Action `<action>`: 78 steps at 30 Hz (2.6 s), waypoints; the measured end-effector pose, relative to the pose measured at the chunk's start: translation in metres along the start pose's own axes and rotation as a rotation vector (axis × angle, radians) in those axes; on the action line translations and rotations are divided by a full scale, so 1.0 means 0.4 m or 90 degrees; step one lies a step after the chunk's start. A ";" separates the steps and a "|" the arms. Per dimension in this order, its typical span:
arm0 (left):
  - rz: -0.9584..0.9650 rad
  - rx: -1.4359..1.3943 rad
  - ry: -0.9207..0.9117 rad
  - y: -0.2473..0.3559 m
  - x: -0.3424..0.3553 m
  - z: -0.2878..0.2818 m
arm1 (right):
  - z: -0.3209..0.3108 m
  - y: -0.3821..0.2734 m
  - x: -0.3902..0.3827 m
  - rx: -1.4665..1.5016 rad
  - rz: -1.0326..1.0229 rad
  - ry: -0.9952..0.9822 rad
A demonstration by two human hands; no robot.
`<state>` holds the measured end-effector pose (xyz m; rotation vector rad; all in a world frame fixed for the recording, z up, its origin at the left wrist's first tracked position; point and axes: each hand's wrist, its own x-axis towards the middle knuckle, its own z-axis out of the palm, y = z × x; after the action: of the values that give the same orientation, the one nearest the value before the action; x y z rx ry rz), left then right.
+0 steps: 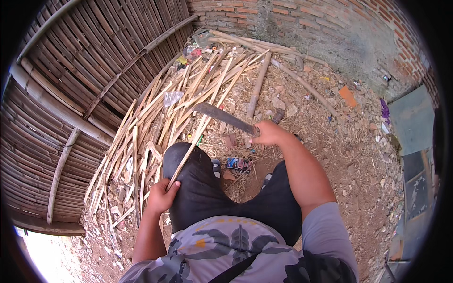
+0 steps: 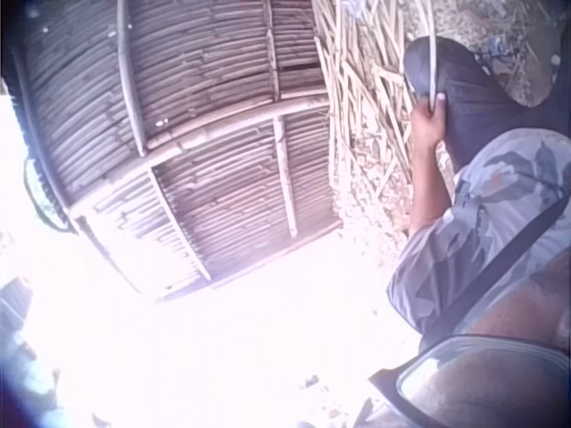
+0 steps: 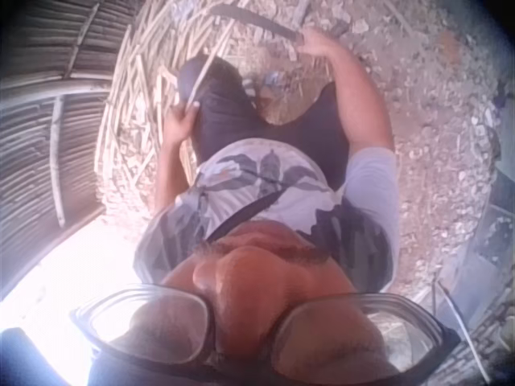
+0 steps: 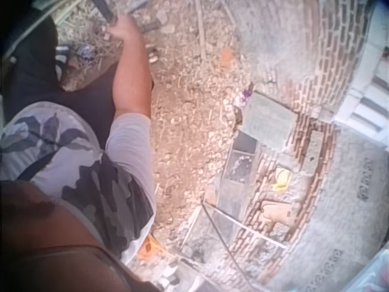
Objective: The person shapes a thin wooden stick by scraping it with a machete while holding the stick in one hand.
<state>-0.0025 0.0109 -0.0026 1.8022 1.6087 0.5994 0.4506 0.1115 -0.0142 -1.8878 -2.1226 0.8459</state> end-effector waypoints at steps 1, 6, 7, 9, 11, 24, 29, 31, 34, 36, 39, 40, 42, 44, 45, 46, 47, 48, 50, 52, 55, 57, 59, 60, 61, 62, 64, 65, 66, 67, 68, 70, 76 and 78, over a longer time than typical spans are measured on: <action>-0.003 0.000 -0.004 0.006 -0.001 -0.003 | -0.004 -0.008 -0.002 0.006 0.005 -0.006; -0.022 -0.016 -0.008 0.015 -0.001 -0.005 | -0.007 -0.015 -0.006 -0.004 -0.006 -0.014; -0.023 -0.015 -0.011 0.013 -0.001 -0.005 | -0.004 -0.012 -0.004 -0.001 -0.011 -0.014; -0.024 -0.022 -0.009 0.009 0.000 -0.003 | 0.001 -0.004 0.001 -0.010 -0.014 -0.008; -0.031 -0.026 -0.013 0.009 -0.001 -0.002 | 0.008 0.004 0.007 -0.010 -0.016 -0.006; -0.040 -0.056 -0.017 -0.016 0.000 0.006 | 0.007 -0.007 0.005 0.004 -0.025 -0.003; -0.021 -0.052 -0.009 -0.002 -0.006 0.004 | 0.007 -0.010 0.003 0.011 -0.035 -0.002; -0.012 -0.053 -0.003 0.008 -0.008 0.004 | 0.003 -0.015 -0.002 0.027 -0.018 -0.014; -0.036 -0.006 -0.027 0.028 -0.012 -0.006 | -0.004 -0.025 -0.003 0.038 0.018 -0.038; -0.023 -0.030 -0.008 0.013 -0.010 0.000 | -0.004 -0.028 -0.002 0.023 0.000 -0.033; -0.019 -0.052 -0.008 -0.015 -0.002 0.008 | 0.005 -0.005 0.006 0.000 -0.037 -0.014; -0.023 -0.058 -0.011 -0.018 -0.001 0.009 | 0.006 -0.008 0.006 -0.008 -0.053 -0.008; -0.032 -0.071 -0.027 -0.013 0.000 0.003 | 0.002 -0.010 0.005 0.024 -0.017 -0.029; -0.040 -0.096 -0.048 -0.014 0.006 0.002 | 0.000 -0.014 0.003 0.037 0.002 -0.040; -0.044 -0.113 -0.060 -0.018 0.010 -0.002 | 0.002 -0.013 0.004 0.035 0.003 -0.041; -0.046 -0.130 -0.072 -0.021 0.012 -0.003 | 0.002 -0.012 0.004 0.033 0.003 -0.041; -0.047 -0.128 -0.071 -0.024 0.011 -0.003 | 0.003 -0.011 0.002 0.030 -0.005 -0.037; -0.048 -0.125 -0.071 -0.028 0.010 -0.001 | 0.005 -0.010 -0.001 0.028 -0.014 -0.033; -0.046 -0.122 -0.065 -0.028 0.012 0.002 | 0.001 -0.012 -0.002 0.016 -0.025 -0.023; -0.036 -0.057 -0.020 -0.002 -0.004 0.009 | -0.011 -0.015 0.000 -0.002 -0.029 -0.008; -0.030 -0.001 0.010 0.006 -0.010 0.012 | -0.032 -0.012 -0.003 -0.027 -0.019 -0.005; -0.038 0.033 0.015 0.018 -0.008 0.007 | -0.027 -0.012 -0.006 -0.063 -0.035 0.043; -0.027 0.072 0.021 0.040 -0.013 0.004 | -0.035 -0.034 -0.019 -0.085 -0.042 0.050; -0.025 0.092 0.027 0.042 -0.017 0.002 | -0.045 -0.055 -0.028 -0.088 -0.044 0.031; -0.004 0.084 0.027 0.041 -0.019 0.001 | -0.057 -0.070 -0.038 -0.089 -0.043 0.014; -0.005 0.083 0.033 0.038 -0.020 0.002 | -0.059 -0.062 -0.034 -0.061 -0.031 0.018; -0.002 0.082 0.043 0.034 -0.013 0.005 | -0.064 -0.028 -0.026 -0.004 -0.006 0.032; -0.003 0.081 0.028 0.035 -0.013 0.003 | -0.065 -0.010 -0.028 -0.005 0.001 0.040; 0.002 0.093 0.027 0.034 -0.011 0.001 | -0.070 -0.012 -0.031 -0.011 0.004 0.050; 0.006 0.105 0.026 0.033 -0.012 0.000 | -0.071 -0.018 -0.035 -0.016 0.007 0.059; 0.011 0.118 0.023 0.034 -0.010 0.000 | -0.060 -0.021 -0.034 -0.016 0.008 0.058; 0.006 0.128 0.034 0.031 -0.013 0.001 | -0.033 -0.041 -0.033 -0.013 0.011 0.052; 0.018 0.135 0.044 0.040 -0.015 -0.002 | -0.091 -0.073 -0.059 0.026 0.039 -0.012; 0.013 0.143 0.042 0.039 -0.014 -0.003 | -0.093 -0.047 -0.064 0.049 0.031 0.062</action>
<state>0.0067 0.0048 0.0100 1.9800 1.7626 0.5083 0.4571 0.0972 0.0320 -1.9080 -1.9680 0.8146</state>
